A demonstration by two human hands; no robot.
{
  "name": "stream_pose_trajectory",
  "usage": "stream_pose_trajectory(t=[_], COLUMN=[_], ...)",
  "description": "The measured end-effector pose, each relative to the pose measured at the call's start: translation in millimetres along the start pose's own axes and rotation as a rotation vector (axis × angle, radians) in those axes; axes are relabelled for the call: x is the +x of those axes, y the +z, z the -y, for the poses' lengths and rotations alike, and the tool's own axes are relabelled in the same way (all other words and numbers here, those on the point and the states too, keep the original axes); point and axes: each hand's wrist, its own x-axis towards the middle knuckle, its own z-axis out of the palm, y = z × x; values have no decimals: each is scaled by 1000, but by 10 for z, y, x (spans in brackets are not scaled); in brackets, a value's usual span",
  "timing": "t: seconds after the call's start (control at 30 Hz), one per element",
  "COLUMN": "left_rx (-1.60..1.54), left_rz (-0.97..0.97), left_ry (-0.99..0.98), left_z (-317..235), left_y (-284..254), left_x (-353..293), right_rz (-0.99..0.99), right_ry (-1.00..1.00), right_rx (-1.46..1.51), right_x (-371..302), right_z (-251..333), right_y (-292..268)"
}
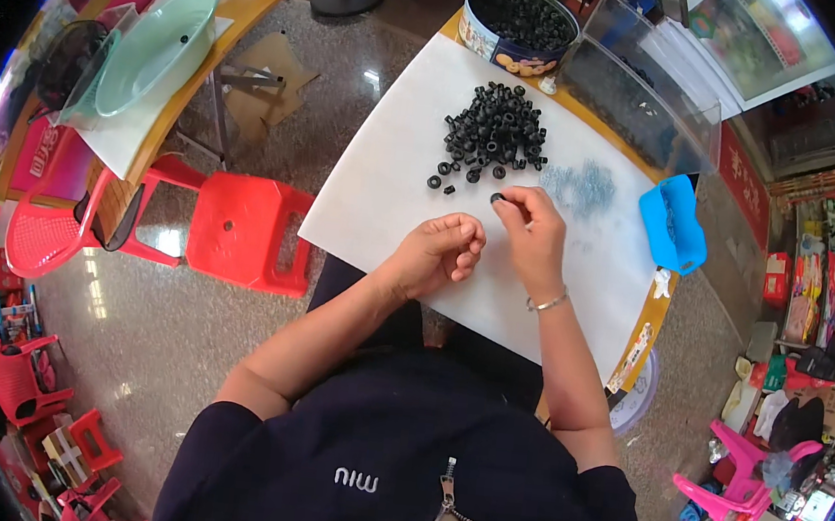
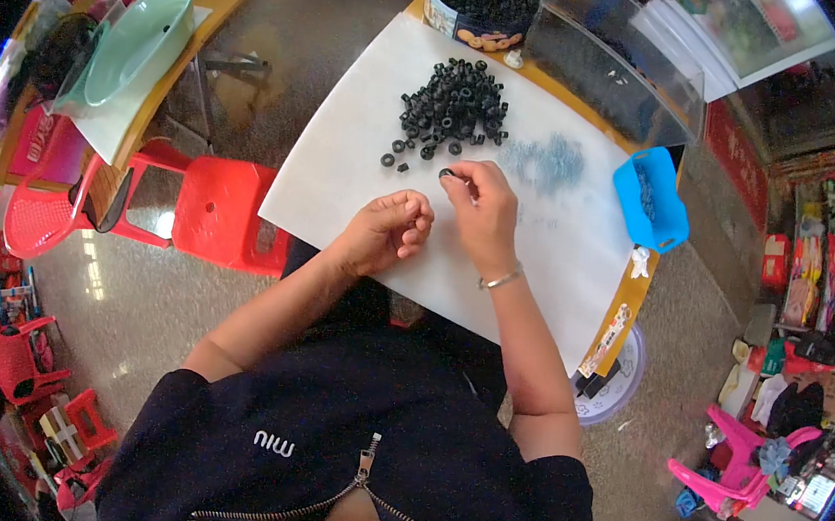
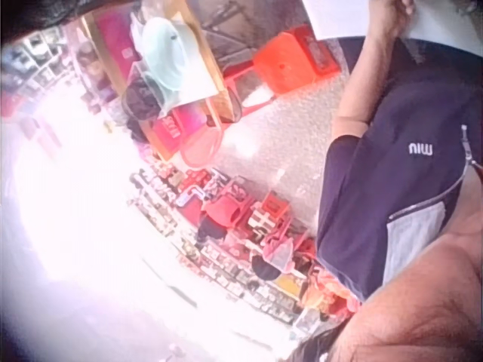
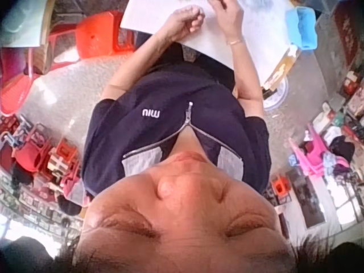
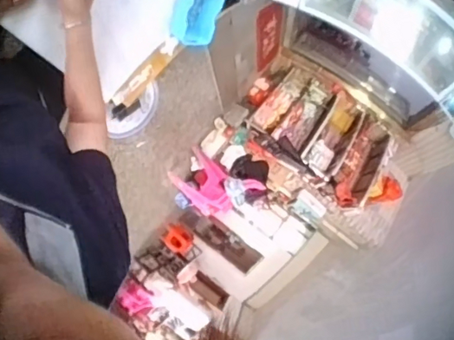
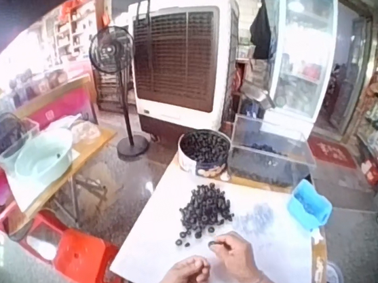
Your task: Assembling small black plastic components by hand at a table.
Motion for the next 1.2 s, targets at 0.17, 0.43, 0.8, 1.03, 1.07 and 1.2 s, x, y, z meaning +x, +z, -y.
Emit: stream_pose_trajectory(t=[0.17, 0.43, 0.8, 1.03, 1.07, 1.2], left_rx=[-14, 70, 90, 43, 39, 7], left_rz=[-57, -66, 16, 43, 47, 39], left_ry=[17, 50, 30, -7, -7, -12], left_z=[-13, 16, -11, -21, -27, -9], left_y=[73, 59, 62, 13, 23, 24], left_x=[-3, 16, 27, 15, 16, 11], right_rz=[-6, -104, -200, 1, 33, -120], right_ry=[144, -89, -104, -296, -286, -262], right_rx=[176, -88, -420, -763, -807, -531], right_x=[-265, -497, -71, 158, 163, 115], right_z=[226, 201, -338, -325, -324, -397], right_y=[-111, 120, -286, -157, -163, -248])
